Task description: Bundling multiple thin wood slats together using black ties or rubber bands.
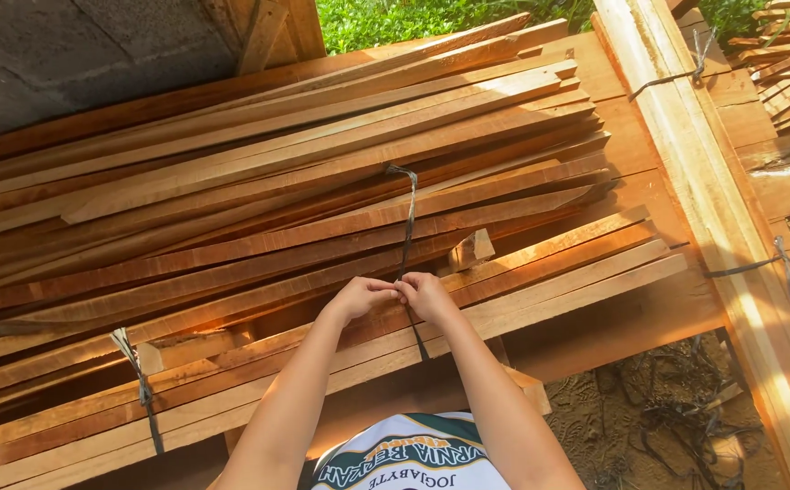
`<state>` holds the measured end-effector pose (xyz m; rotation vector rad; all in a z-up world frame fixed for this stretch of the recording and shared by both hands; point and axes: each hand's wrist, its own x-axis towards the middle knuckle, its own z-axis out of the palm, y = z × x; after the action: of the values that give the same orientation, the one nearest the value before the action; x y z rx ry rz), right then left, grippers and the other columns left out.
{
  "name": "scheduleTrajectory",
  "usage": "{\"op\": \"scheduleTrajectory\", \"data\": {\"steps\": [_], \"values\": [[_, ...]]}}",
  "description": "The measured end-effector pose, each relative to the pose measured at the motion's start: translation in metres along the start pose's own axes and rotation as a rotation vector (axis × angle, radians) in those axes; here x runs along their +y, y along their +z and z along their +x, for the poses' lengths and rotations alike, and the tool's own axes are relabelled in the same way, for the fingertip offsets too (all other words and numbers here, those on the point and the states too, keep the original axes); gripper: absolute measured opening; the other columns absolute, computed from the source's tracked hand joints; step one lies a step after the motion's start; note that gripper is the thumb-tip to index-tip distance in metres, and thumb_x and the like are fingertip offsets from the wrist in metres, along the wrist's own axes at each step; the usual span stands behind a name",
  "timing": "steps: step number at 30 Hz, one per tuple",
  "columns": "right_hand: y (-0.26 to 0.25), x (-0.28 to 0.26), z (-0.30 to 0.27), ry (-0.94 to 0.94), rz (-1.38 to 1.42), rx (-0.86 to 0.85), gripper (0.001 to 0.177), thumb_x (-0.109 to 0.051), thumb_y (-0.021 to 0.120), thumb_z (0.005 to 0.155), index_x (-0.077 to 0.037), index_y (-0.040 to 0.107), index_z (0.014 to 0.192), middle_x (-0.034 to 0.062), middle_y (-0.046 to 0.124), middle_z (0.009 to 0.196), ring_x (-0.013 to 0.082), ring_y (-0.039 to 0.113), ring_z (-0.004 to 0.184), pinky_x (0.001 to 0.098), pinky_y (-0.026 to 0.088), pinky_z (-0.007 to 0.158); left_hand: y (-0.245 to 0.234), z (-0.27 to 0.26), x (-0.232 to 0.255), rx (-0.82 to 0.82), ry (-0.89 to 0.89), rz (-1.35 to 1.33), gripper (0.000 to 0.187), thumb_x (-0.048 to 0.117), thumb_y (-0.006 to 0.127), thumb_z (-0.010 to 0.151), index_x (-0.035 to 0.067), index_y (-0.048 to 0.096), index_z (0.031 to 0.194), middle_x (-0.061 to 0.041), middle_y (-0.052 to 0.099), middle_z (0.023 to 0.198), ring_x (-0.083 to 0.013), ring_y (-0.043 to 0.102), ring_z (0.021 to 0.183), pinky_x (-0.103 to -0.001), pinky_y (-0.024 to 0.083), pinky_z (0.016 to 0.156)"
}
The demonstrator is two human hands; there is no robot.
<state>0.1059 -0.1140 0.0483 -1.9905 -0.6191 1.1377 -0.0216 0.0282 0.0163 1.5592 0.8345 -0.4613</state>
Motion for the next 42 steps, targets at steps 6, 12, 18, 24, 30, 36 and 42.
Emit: {"op": "scheduleTrajectory", "data": {"steps": [6, 12, 18, 24, 30, 36, 42], "values": [[0.005, 0.01, 0.006, 0.076, 0.149, 0.037, 0.01, -0.014, 0.071, 0.09, -0.006, 0.077, 0.092, 0.0062, 0.076, 0.07, 0.0115, 0.07, 0.066, 0.0229, 0.055, 0.06, 0.004, 0.016, -0.014, 0.081, -0.125, -0.055, 0.028, 0.045, 0.082, 0.078, 0.031, 0.084, 0.103, -0.003, 0.08, 0.106, -0.0237, 0.069, 0.111, -0.032, 0.052, 0.093], [0.015, 0.022, -0.009, -0.042, 0.144, 0.166, 0.015, -0.016, 0.083, 0.083, -0.013, 0.072, 0.094, 0.0014, 0.077, 0.083, 0.0079, 0.066, 0.072, 0.0215, 0.052, 0.063, 0.01, 0.028, -0.031, 0.115, -0.126, -0.102, 0.024, 0.042, 0.082, 0.08, 0.032, 0.083, 0.102, 0.004, 0.079, 0.092, -0.0106, 0.07, 0.094, -0.024, 0.054, 0.083], [0.009, 0.017, -0.01, -0.473, -0.271, 0.229, 0.024, -0.003, 0.067, 0.09, -0.017, 0.08, 0.103, 0.0008, 0.077, 0.095, 0.0214, 0.071, 0.092, 0.0313, 0.058, 0.08, 0.011, 0.008, -0.013, 0.16, 0.068, 0.0, 0.021, 0.036, 0.076, 0.085, 0.027, 0.082, 0.102, -0.001, 0.08, 0.102, -0.0217, 0.071, 0.109, -0.036, 0.054, 0.092], [0.016, 0.018, -0.008, -0.444, -0.478, 0.232, 0.017, -0.007, 0.063, 0.093, -0.013, 0.077, 0.098, 0.0048, 0.067, 0.092, 0.0244, 0.066, 0.092, 0.0332, 0.057, 0.079, 0.014, 0.007, -0.023, 0.208, 0.17, 0.011, 0.018, 0.034, 0.076, 0.086, 0.023, 0.082, 0.1, -0.003, 0.079, 0.103, -0.0221, 0.071, 0.109, -0.036, 0.053, 0.092], [0.02, 0.026, -0.002, -0.277, -0.455, 0.202, 0.015, -0.014, 0.064, 0.095, -0.016, 0.079, 0.1, 0.006, 0.073, 0.091, 0.0262, 0.071, 0.091, 0.0338, 0.058, 0.079, 0.014, 0.008, -0.026, 0.206, 0.161, 0.016, 0.018, 0.033, 0.074, 0.089, 0.023, 0.082, 0.101, -0.003, 0.079, 0.101, -0.0229, 0.071, 0.105, -0.036, 0.053, 0.091], [0.022, 0.022, -0.003, -0.087, -0.392, 0.131, 0.018, -0.02, 0.062, 0.097, -0.012, 0.077, 0.101, 0.0128, 0.074, 0.091, 0.0345, 0.072, 0.095, 0.0444, 0.058, 0.083, 0.013, 0.009, -0.03, 0.207, 0.185, 0.016, 0.018, 0.033, 0.074, 0.09, 0.021, 0.081, 0.101, -0.005, 0.079, 0.101, -0.0246, 0.071, 0.104, -0.037, 0.053, 0.09], [0.012, 0.018, -0.006, 0.113, -0.287, 0.03, 0.025, -0.027, 0.06, 0.097, -0.013, 0.079, 0.103, 0.0168, 0.077, 0.098, 0.0391, 0.07, 0.106, 0.0499, 0.056, 0.089, 0.011, 0.003, -0.024, 0.215, 0.213, -0.01, 0.017, 0.032, 0.076, 0.088, 0.021, 0.083, 0.099, -0.006, 0.08, 0.099, -0.0275, 0.072, 0.104, -0.037, 0.053, 0.091]]}}
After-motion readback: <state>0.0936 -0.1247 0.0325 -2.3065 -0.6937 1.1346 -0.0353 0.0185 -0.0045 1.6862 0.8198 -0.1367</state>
